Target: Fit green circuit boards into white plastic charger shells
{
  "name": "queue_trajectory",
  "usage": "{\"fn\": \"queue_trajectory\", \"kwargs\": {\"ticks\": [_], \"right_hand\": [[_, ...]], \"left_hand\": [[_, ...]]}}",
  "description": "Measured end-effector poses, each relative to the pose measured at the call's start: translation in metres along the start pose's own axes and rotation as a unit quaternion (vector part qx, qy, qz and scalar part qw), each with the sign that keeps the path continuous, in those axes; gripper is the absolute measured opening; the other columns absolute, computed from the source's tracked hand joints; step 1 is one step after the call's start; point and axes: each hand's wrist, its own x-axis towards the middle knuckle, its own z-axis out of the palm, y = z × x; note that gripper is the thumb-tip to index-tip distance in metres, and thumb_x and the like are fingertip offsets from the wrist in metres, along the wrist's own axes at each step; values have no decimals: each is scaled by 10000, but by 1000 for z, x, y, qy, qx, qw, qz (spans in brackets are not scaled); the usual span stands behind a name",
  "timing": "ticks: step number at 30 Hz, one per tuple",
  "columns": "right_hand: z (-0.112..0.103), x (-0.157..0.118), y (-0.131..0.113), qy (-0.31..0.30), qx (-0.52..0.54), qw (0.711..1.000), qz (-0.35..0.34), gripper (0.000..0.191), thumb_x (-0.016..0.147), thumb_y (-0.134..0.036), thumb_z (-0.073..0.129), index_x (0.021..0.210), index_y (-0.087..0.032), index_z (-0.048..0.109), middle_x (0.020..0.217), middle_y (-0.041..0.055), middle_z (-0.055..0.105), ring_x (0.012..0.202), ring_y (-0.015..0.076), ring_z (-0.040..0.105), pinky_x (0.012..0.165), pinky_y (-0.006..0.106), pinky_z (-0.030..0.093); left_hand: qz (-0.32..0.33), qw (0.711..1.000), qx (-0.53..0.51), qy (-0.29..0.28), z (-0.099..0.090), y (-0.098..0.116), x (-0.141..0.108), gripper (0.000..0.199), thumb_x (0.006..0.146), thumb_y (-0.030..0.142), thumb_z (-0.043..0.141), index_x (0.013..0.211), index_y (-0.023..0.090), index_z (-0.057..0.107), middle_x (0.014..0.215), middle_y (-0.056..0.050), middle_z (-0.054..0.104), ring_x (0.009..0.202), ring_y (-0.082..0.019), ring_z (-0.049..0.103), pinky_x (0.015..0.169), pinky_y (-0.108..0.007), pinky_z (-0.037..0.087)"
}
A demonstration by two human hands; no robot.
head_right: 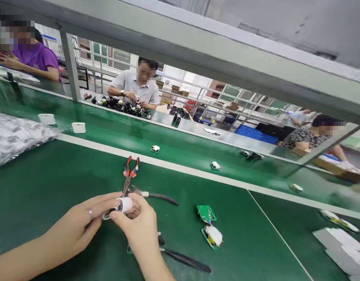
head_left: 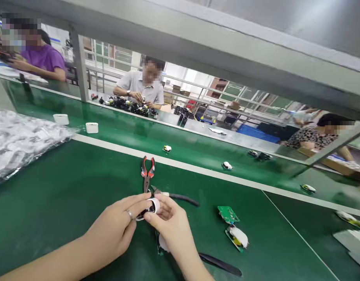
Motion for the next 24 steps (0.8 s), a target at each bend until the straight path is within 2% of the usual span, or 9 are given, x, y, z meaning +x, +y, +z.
{"fn": "queue_trajectory", "kwargs": {"ticks": [4,7,9,13,16,20,24], "right_hand": [[-1,-1,-6,-3,23,1000,-20,379,414,-179,708,759,-155,554,682,17,642,650,150,596,632,257,472],[-1,-4,-7,3,36,999,-39,362,448,-233,709,772,-154,566,707,33,647,672,167,603,636,271,475],[0,-5,-7,8,38,998,-43,366,448,-251,714,770,-151,571,704,37,647,669,170,604,633,274,477],[1,-7,-7,1,53,998,-42,356,455,-254,712,765,-147,572,695,31,649,655,152,599,619,253,475],[2,-7,-9,1,66,997,-42,342,466,-235,704,764,-142,565,688,25,653,634,129,590,601,226,471],[2,-7,-11,15,68,997,-43,345,460,-217,703,764,-136,560,665,12,648,604,108,580,575,203,466],[3,-8,-13,29,63,996,-49,359,462,-213,697,779,-129,552,658,5,643,592,90,572,566,181,461]], "left_hand": [[-100,980,-168,21,-9,12,10,359,787,168,305,1104,239,457,1190,-1,463,1070,-146,438,917,-290,366],[-202,932,-294,61,-15,16,16,281,793,257,359,1025,181,497,1080,-37,555,952,-154,533,810,-248,454],[-206,929,-300,64,-17,16,17,249,786,264,381,975,179,520,1027,-32,586,918,-145,548,780,-219,463],[-131,971,-181,81,-14,14,13,241,807,222,337,978,223,507,950,15,606,865,-102,553,765,-177,447],[-50,991,-81,91,-12,11,9,257,810,149,311,996,230,468,921,26,598,831,-76,552,744,-147,438],[87,992,32,89,-10,4,7,363,779,32,267,1069,210,392,1020,-15,545,948,-82,504,820,-164,405],[144,973,147,104,-7,-2,6,428,758,5,282,1141,180,354,1075,-62,513,996,-109,475,845,-183,395]]}}
